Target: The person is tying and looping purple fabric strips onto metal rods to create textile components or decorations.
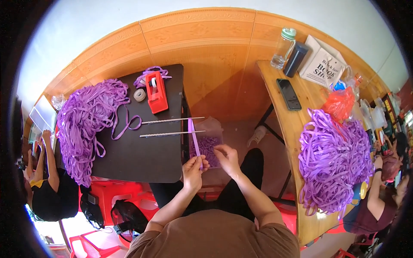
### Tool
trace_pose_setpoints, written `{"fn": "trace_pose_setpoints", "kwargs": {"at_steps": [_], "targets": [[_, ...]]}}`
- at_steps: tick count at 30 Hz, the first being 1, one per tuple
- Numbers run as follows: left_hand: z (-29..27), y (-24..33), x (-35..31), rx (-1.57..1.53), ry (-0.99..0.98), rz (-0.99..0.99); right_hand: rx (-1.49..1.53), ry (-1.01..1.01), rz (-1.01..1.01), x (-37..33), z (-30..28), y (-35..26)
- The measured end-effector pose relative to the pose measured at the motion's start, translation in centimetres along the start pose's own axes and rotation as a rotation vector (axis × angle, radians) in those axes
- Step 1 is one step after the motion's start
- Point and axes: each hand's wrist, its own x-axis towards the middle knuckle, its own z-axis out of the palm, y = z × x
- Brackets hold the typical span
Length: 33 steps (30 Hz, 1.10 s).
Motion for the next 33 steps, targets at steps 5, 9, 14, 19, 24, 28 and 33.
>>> {"fn": "trace_pose_setpoints", "kwargs": {"at_steps": [5,9,14,19,24,28,33], "targets": [[-0.6,0.5,-1.5,-0.049,-0.072,-0.082,0.31,-0.265,0.116,0.6,1.9,-3.4],[-1.3,0.4,-1.4,-0.064,-0.109,-0.084,0.467,-0.423,0.318,0.2,3.0,-4.7],[-1.5,1.2,-2.3,0.156,-0.136,-0.101,0.445,-0.327,0.234,0.2,3.7,-3.5],[-2.6,0.8,-2.7,0.194,-0.123,-0.113,0.406,-0.33,0.241,0.2,4.1,-3.4],[-2.8,1.4,-2.8,0.218,-0.135,-0.141,0.398,-0.315,0.212,0.2,4.2,-2.8],[-3.2,1.2,-2.5,0.314,-0.159,-0.146,0.403,-0.311,0.24,0.1,4.3,-3.1],[-2.9,1.1,-2.6,0.586,-0.104,-0.048,0.409,-0.282,0.222,0.1,4.6,-3.1]]}}
